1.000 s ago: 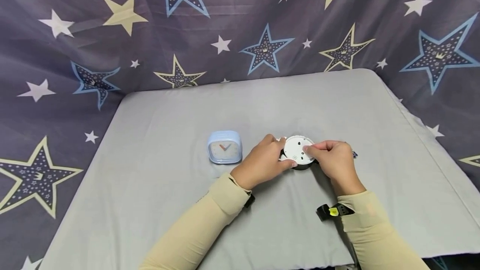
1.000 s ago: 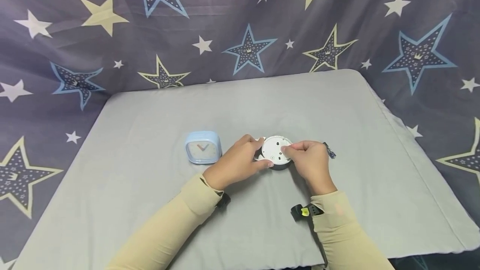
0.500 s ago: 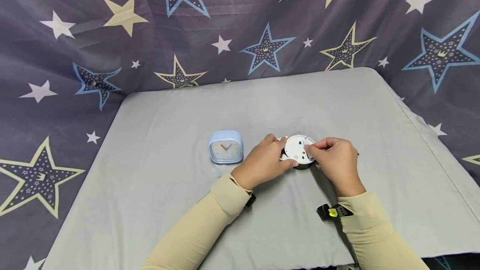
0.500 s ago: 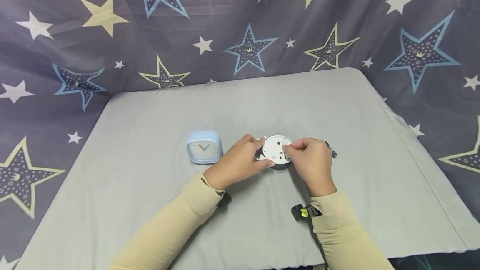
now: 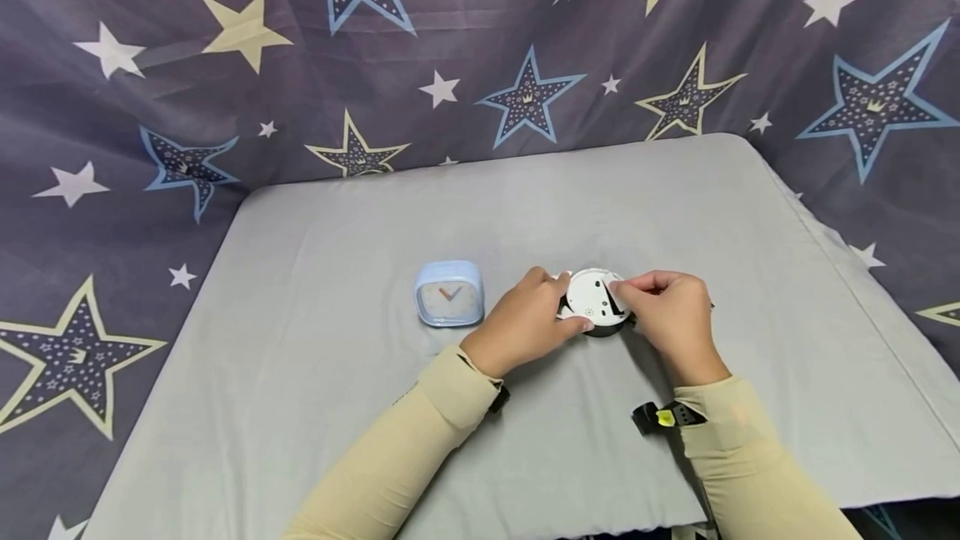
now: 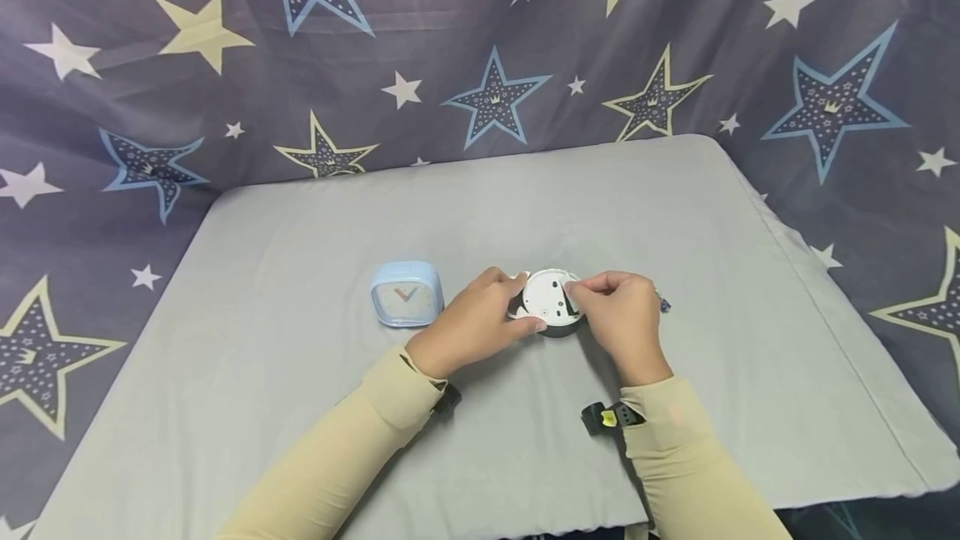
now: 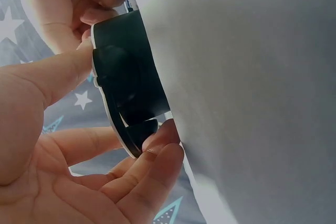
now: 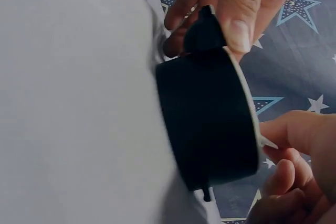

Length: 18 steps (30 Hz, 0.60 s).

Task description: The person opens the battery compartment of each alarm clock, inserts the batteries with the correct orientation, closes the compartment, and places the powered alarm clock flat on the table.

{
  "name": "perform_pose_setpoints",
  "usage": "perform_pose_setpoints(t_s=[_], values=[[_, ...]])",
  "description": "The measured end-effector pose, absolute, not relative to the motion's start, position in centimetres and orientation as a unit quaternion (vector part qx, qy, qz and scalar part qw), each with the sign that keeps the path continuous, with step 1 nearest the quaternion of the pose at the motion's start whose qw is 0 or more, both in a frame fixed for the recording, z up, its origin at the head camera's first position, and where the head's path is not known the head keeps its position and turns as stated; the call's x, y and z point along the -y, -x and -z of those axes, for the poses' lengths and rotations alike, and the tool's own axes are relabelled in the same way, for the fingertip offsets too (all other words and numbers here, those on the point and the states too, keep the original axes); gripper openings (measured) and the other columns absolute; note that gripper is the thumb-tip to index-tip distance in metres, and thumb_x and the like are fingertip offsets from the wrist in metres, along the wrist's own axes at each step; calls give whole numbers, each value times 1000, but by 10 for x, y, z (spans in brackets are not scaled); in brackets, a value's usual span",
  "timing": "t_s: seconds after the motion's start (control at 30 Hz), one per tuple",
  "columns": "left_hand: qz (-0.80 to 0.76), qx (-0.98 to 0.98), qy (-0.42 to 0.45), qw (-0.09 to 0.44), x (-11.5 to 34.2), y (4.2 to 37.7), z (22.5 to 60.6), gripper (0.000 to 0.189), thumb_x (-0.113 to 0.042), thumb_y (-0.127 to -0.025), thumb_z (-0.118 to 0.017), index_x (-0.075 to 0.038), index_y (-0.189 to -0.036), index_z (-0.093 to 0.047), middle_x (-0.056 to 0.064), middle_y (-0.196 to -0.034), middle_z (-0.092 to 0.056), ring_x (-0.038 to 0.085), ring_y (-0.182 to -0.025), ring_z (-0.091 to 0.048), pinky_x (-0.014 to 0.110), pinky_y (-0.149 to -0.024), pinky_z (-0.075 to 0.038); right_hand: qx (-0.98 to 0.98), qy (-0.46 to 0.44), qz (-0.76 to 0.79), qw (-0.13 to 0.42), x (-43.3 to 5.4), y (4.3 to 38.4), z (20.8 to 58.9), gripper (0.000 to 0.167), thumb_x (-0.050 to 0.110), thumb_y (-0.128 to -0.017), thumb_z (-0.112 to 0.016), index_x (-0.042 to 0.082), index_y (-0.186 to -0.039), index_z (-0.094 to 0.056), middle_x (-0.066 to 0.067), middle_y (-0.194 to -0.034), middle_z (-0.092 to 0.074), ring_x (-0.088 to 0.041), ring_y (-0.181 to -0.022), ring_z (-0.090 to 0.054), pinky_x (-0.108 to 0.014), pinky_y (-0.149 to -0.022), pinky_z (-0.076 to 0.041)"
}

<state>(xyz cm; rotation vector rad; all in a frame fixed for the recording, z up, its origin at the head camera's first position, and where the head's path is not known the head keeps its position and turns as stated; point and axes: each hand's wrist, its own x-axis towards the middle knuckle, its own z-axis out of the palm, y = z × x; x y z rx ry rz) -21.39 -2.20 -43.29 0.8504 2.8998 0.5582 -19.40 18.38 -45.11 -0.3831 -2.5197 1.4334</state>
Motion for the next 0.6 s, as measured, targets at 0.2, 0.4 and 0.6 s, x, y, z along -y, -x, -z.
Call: perform_pose_setpoints(t_s=[0.2, 0.4, 0.6], values=[[-186, -943, -274, 41, 22, 214, 433, 80, -50, -95, -72, 2, -150, -50, 18, -132, -62, 23, -116, -62, 37, -94, -55, 851, 143, -492, 120, -193, 195, 440, 27, 36, -84, -84, 9, -80, -82, 5, -71, -73, -10, -58, -56, -27, -54, -45], [-185, -947, -261, 39, 23, 214, 431, 76, -51, -93, -73, -4, -149, -54, 13, -125, -64, 20, -108, -62, 37, -90, -55, 858, 146, -477, 121, -204, 204, 425, 32, 44, -83, -84, 12, -82, -82, 10, -75, -73, -11, -73, -58, -28, -65, -44], [-193, -947, -255, 40, 23, 213, 430, 76, -52, -92, -74, -6, -150, -54, 11, -128, -59, 19, -107, -62, 36, -90, -55, 868, 148, -456, 130, -219, 217, 416, 30, 44, -83, -84, 14, -84, -83, 21, -65, -68, -13, -69, -56, -30, -60, -42]])
